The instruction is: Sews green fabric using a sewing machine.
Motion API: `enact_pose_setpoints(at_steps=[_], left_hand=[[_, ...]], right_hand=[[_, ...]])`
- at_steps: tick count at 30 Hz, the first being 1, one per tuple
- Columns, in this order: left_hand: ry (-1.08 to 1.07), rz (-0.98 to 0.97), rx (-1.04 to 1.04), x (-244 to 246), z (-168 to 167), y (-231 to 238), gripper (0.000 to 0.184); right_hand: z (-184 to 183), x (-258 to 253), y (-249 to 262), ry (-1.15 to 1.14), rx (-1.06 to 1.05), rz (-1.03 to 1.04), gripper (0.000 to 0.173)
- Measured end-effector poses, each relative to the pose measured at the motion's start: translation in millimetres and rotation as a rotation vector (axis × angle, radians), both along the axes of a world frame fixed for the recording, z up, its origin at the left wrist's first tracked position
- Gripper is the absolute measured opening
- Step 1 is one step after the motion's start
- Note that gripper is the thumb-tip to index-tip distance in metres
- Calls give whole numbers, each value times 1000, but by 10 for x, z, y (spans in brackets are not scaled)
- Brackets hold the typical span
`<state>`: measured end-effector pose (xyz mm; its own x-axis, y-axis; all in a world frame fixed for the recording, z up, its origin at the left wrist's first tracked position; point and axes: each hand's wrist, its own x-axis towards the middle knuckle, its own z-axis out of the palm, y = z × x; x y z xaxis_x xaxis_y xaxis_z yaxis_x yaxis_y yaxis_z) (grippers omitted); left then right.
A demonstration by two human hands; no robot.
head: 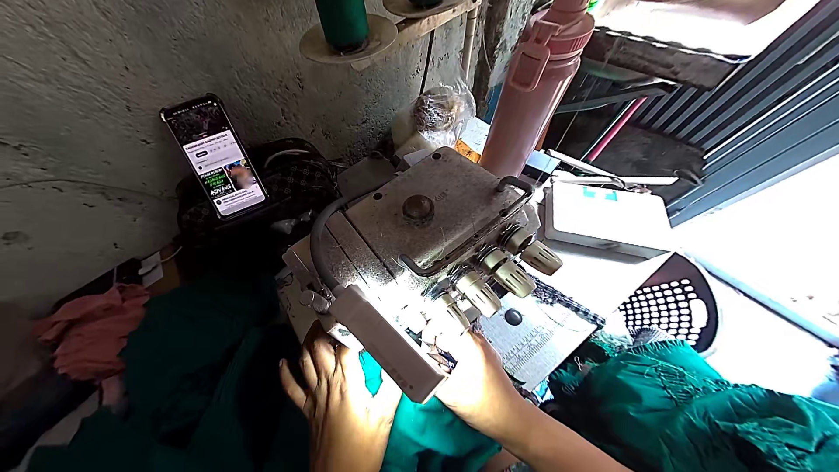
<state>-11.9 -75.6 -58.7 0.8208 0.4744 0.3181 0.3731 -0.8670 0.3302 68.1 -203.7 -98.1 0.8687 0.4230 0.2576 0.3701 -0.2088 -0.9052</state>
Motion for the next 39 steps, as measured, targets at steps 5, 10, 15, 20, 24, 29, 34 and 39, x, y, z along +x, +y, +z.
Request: enact_pose_setpoints(at_steps=[5,10,15,20,24,29,34,39], left_hand=[[-6,4,0,14,-13,9,58],[0,10,-7,22,-19,12,59],[-2,16,-4,35,-13,11,57],[-24,-4,-26,23,-47,71,67],[-44,-94,-288,37,-13,314,50],[-252,-114,-231,135,-147,396,31],[-271,-169,-109,162,-166,399,29],[-249,-172,-45,164,-144,380,30]], right_hand=[[25,9,0,11,-16,-5,28],[37,20,1,26,-18,5,26],[40,21,13,44,-12,13,23],[64,13,6,97,-4,28,22],[79,6,11,111,-11,29,22],[60,-5,18,89,-15,18,24],[47,11,21,104,13,34,24],[31,41,34,105,64,62,28]])
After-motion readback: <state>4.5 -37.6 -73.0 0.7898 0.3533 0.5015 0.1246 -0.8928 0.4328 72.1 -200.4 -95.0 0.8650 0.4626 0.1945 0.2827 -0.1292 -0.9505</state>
